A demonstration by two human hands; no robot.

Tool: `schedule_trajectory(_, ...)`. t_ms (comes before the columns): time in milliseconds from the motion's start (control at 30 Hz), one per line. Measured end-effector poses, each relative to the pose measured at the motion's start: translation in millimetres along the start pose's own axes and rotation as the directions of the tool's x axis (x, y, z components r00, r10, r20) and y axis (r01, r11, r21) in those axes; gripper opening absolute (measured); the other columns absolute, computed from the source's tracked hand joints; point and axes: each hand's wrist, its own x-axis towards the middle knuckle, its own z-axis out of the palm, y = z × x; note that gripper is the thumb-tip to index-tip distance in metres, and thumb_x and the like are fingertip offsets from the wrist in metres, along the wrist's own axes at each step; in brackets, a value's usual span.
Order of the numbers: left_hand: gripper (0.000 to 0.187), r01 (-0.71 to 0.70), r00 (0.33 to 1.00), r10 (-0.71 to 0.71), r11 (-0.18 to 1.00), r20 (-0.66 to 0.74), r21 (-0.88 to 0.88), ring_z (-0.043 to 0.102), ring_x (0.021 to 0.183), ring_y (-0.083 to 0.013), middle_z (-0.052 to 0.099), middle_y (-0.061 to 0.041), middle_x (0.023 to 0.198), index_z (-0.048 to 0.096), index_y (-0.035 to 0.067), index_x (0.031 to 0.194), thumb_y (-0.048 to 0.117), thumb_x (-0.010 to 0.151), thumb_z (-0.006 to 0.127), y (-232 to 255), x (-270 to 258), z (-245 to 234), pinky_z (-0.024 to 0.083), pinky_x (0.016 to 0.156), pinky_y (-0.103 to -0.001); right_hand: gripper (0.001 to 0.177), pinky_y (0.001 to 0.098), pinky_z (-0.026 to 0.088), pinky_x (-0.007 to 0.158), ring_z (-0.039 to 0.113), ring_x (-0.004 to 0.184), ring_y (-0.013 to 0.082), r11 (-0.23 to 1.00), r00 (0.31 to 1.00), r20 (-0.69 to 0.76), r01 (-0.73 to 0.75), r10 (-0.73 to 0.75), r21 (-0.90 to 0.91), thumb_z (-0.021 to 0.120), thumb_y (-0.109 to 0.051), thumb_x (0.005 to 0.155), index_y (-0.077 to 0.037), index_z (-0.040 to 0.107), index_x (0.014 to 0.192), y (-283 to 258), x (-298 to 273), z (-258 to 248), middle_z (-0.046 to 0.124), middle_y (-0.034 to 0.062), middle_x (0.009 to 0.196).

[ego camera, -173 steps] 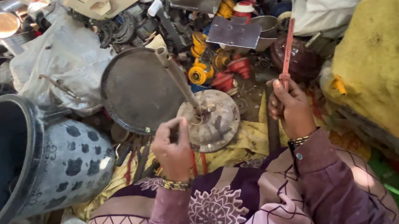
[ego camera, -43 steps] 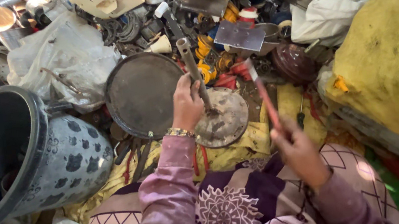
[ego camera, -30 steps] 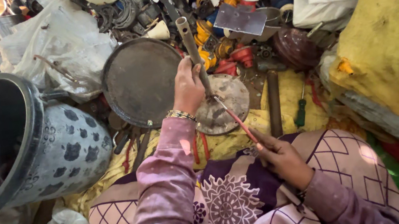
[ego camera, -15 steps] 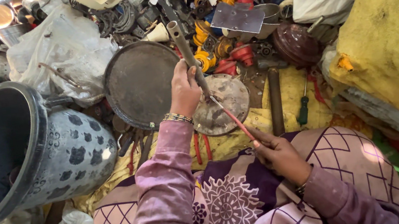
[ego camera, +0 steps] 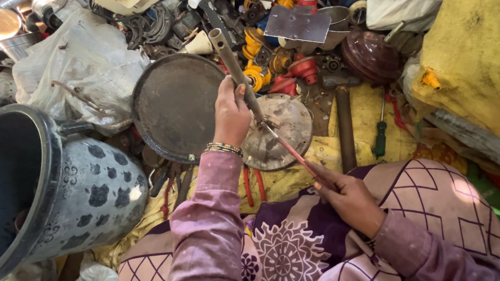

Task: The person is sitting on the floor in a cluttered workshop, using pliers and a hammer to repair a metal pipe attached to a circular base. They repeatedly adjust the pipe and strike it with the hammer.

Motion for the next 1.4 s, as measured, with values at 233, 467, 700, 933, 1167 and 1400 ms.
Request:
schedule_trajectory(233, 0.016, 0.02, 1.0, -0.02, 1.0, 0.016, -0.013, 0.068, 0.09, -0.031, 0.065, -0.017, 0.103, 0.061, 0.003, 0.116, 0.008, 0.107, 0.049, -2.6, -0.6, 0.5, 0.054, 0.082, -0.039, 0.053, 0.0242, 0.049, 0.065, 0.052, 0.07, 0.0058, 0.995, 0.997, -0.001, 0.071, -0.071, 0.065, 0.066, -0.019, 0.094, -0.019, 0.057, 0.146, 7.2, 3.0, -0.9, 0.063, -0.0039, 0.079)
schedule_trajectory(467, 0.018, -0.006, 1.0, 0.007, 1.0, 0.012, -0.015, 0.069, 0.093, -0.0336, 0.066, -0.018, 0.107, 0.059, 0.001, 0.12, 0.008, 0.107, 0.049, -8.6, -1.7, 1.4, 0.055, 0.083, -0.04, 0.051, 0.0283, 0.053, 0.073, 0.063, 0.083, 0.0088, 0.974, 0.975, -0.05, 0.218, -0.215, 0.063, 0.067, -0.016, 0.095, -0.016, 0.059, 0.145, 13.7, 5.1, 3.6, 0.072, 0.0023, 0.094)
schedule_trajectory(700, 0.017, -0.008, 1.0, 0.008, 0.997, -0.006, 0.071, 0.068, 0.095, -0.0388, 0.067, -0.021, 0.106, 0.059, 0.0, 0.118, 0.011, 0.108, 0.051, -16.2, -1.9, 5.5, 0.054, 0.083, -0.043, 0.057, 0.0444, 0.058, 0.061, 0.072, 0.068, 0.0311, 0.664, 0.898, 0.099, 0.387, -0.428, -0.64, 0.064, -0.012, 0.09, -0.034, 0.058, 0.143, -4.8, 5.6, 0.8, 0.073, 0.0134, 0.091)
schedule_trajectory(933, 0.018, 0.044, 0.999, -0.043, 0.998, -0.032, 0.05, 0.069, 0.091, -0.035, 0.069, -0.019, 0.103, 0.06, 0.001, 0.117, 0.013, 0.109, 0.052, -11.0, 0.0, 5.3, 0.055, 0.081, -0.041, 0.064, 0.0465, 0.056, 0.056, 0.068, 0.064, 0.0322, 0.528, 0.82, 0.278, 0.544, -0.501, -0.652, 0.062, -0.012, 0.089, -0.036, 0.054, 0.148, -22.4, 10.5, 21.4, 0.068, 0.0144, 0.083)
schedule_trajectory(1167, 0.02, 0.165, 0.936, -0.132, 0.984, -0.327, 0.073, 0.072, 0.082, -0.0165, 0.077, -0.01, 0.094, 0.073, 0.0, 0.109, 0.018, 0.099, 0.073, -13.1, -43.2, -1.8, 0.058, 0.074, -0.032, 0.042, 0.0348, 0.057, 0.065, 0.072, 0.067, 0.0201, 0.856, 0.921, 0.166, 0.39, -0.354, -0.34, 0.075, -0.022, 0.088, -0.016, 0.07, 0.129, -13.7, 9.4, -20.5, 0.076, 0.0138, 0.086)
schedule_trajectory(1400, 0.016, 0.398, 0.63, -0.747, 0.547, -0.214, -0.736, 0.07, 0.074, -0.0179, 0.073, -0.01, 0.088, 0.071, -0.002, 0.102, 0.01, 0.092, 0.076, -37.1, -85.1, -11.2, 0.064, 0.069, -0.034, 0.04, 0.0274, 0.058, 0.073, 0.068, 0.084, 0.0099, 0.93, 0.924, 0.14, 0.365, -0.356, -0.041, 0.076, -0.022, 0.091, -0.008, 0.07, 0.128, 13.7, 35.2, -62.3, 0.078, 0.0028, 0.1)
